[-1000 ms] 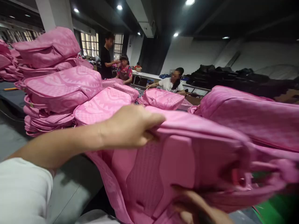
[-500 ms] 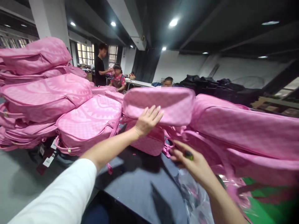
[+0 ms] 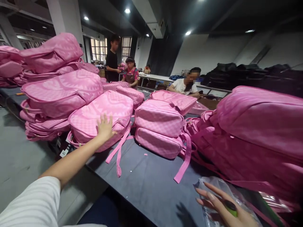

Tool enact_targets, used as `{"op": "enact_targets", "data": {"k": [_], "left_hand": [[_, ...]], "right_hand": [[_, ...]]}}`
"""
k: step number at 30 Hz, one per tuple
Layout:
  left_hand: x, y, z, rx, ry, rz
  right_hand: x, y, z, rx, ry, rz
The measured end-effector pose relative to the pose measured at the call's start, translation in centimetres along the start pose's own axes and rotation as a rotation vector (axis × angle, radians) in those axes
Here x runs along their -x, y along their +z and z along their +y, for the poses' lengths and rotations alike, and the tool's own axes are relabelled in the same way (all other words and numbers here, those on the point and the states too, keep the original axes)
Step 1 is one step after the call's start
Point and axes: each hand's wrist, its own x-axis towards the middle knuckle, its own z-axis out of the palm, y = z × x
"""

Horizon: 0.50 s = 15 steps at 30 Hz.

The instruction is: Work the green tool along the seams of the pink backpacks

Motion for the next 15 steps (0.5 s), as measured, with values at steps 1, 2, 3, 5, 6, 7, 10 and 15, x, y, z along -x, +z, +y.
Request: {"op": "enact_targets", "data": {"k": [1,2,3,5,6,7,10,15], "left_hand": [[0.5,-0.1,-1.6,-0.033,-0.055,-0.082],[1.0,-0.1,-2.6,-0.044,-0.071,-0.146],[1.3,-0.1,-3.2,-0.040,-0.063,-0.188],[1.7,-0.7,-3.4,-0.016,-0.025,-0.219],[1.7,-1.5,-3.4,-0.002,-0.009,-0.216],[1.6,-2.7,-3.4,0.012,0.002,-0.196],[1.8,-8.4,-4.7,0.043,-0.001,-0.064],[6.9,-19.7,-7.9,0.520,0.102,0.471]], "right_hand": [[0.2,1.4,0.0,-0.002,-0.015,-0.041],[0.5,2.9,-0.1,-0.001,-0.041,-0.075],[0.9,4.2,0.0,0.003,-0.071,-0.104],[1.9,6.4,0.1,0.009,-0.106,-0.158],[2.5,7.1,0.2,0.011,-0.112,-0.179],[3.1,7.5,0.3,0.015,-0.111,-0.199],[4.6,8.1,0.2,0.025,-0.099,-0.229],[4.6,13.5,-1.1,-0.027,-0.134,-0.280]]}}
